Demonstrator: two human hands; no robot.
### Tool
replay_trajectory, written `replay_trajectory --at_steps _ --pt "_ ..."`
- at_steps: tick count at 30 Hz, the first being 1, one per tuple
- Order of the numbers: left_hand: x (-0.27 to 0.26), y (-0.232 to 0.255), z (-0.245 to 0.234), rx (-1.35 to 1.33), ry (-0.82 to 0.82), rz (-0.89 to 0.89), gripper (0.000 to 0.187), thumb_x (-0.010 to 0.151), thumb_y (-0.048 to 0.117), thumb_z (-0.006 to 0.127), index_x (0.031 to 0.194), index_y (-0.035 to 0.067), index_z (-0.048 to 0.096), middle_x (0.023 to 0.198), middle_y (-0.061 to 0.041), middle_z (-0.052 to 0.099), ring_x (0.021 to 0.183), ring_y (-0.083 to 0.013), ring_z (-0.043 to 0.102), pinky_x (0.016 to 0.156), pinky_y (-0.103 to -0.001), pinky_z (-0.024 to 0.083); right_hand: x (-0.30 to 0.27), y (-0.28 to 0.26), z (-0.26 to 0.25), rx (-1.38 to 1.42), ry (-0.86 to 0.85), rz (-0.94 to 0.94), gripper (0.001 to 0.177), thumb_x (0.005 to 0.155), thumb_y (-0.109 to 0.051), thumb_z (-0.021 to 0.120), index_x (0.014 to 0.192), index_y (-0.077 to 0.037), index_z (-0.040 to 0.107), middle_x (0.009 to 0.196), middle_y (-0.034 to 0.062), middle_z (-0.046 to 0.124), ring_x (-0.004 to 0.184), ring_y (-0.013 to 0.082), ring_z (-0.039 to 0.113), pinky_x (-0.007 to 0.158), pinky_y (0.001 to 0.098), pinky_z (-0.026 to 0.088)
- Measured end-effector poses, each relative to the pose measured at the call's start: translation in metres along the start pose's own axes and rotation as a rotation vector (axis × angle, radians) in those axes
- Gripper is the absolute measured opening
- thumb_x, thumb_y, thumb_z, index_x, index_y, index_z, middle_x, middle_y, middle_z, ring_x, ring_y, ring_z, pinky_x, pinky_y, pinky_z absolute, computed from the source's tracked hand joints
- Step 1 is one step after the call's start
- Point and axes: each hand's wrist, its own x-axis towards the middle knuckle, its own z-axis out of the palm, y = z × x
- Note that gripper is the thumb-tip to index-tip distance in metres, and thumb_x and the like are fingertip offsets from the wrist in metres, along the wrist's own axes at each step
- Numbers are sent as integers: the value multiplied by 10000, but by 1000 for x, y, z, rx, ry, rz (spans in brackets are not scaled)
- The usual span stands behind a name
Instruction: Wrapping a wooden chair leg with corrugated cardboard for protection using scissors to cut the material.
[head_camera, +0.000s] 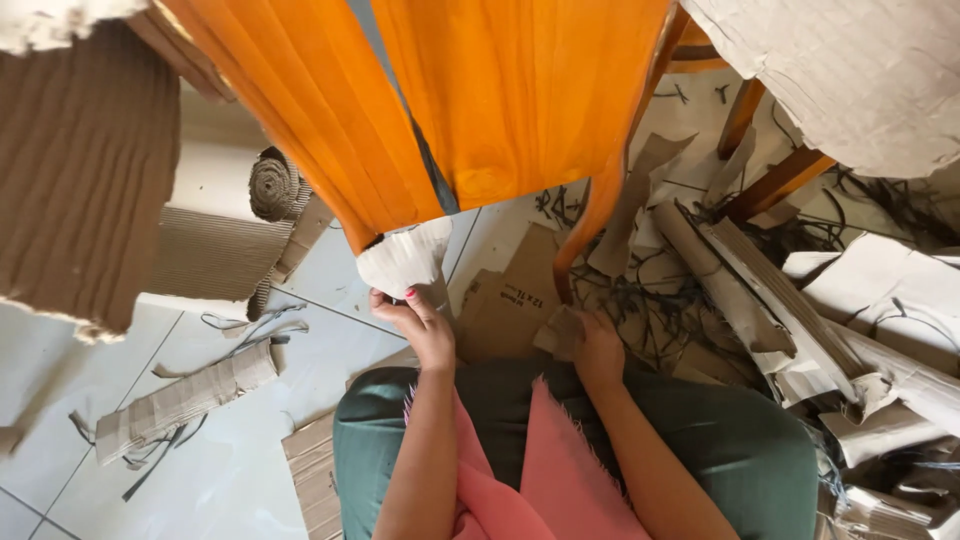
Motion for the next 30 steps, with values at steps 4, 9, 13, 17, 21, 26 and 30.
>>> replay_trajectory --at_steps 4,9,13,17,21,26,30 --pt "0 7 1 -39 -16 1 453 1110 251 446 1425 6 232 1374 -342 398 1350 -465 400 1144 -605 306 -15 -26 -20 147 148 -217 216 965 28 666 1143 -49 762 1065 146 748 1002 305 722 879 394 608" --pt "0 3 -4 -30 -53 -1 439 1101 249 443 1418 -1 269 1334 -352 479 1296 -491 475 1092 -600 370 -22 -79 -44 291 207 -447 298 934 20 672 1082 -215 782 1002 -38 774 976 179 701 817 344 537" --pt "4 18 -10 -28 -66 -28 423 1098 245 447 1406 2 291 1296 -339 484 1238 -509 497 1072 -591 379 -19 -119 -57 420 152 -485 338 934 52 651 1149 -171 787 997 12 785 907 192 724 810 336 585" --pt "12 31 -16 -36 -109 -64 395 1101 249 434 1388 5 318 1252 -342 507 1196 -515 529 1026 -607 406 -2 -151 -70 430 179 -494 315 944 64 624 1145 -130 770 893 75 773 785 253 740 687 360 615" --pt "24 57 -32 -13 -245 -104 366 1099 260 418 1354 2 370 1187 -361 570 1109 -573 578 934 -650 445 9 -172 -79 499 231 -486 329 946 35 635 1120 -187 805 818 29 758 680 185 699 614 318 565" --pt "33 38 -51 -45 -382 -198 384 1086 283 482 1354 16 418 1226 -357 602 1211 -579 561 998 -647 450 25 -213 -116 874 120 -267 282 965 26 607 1211 -74 702 958 130 784 668 93 613 584 232 472" --pt "38 34 -57 -93 -483 -269 450 1066 331 526 1379 18 445 1304 -371 589 1293 -569 515 1046 -661 423 38 -190 -105 1210 -27 12 131 1023 19 574 1122 2 659 993 205 763 584 110 540 511 222 401"
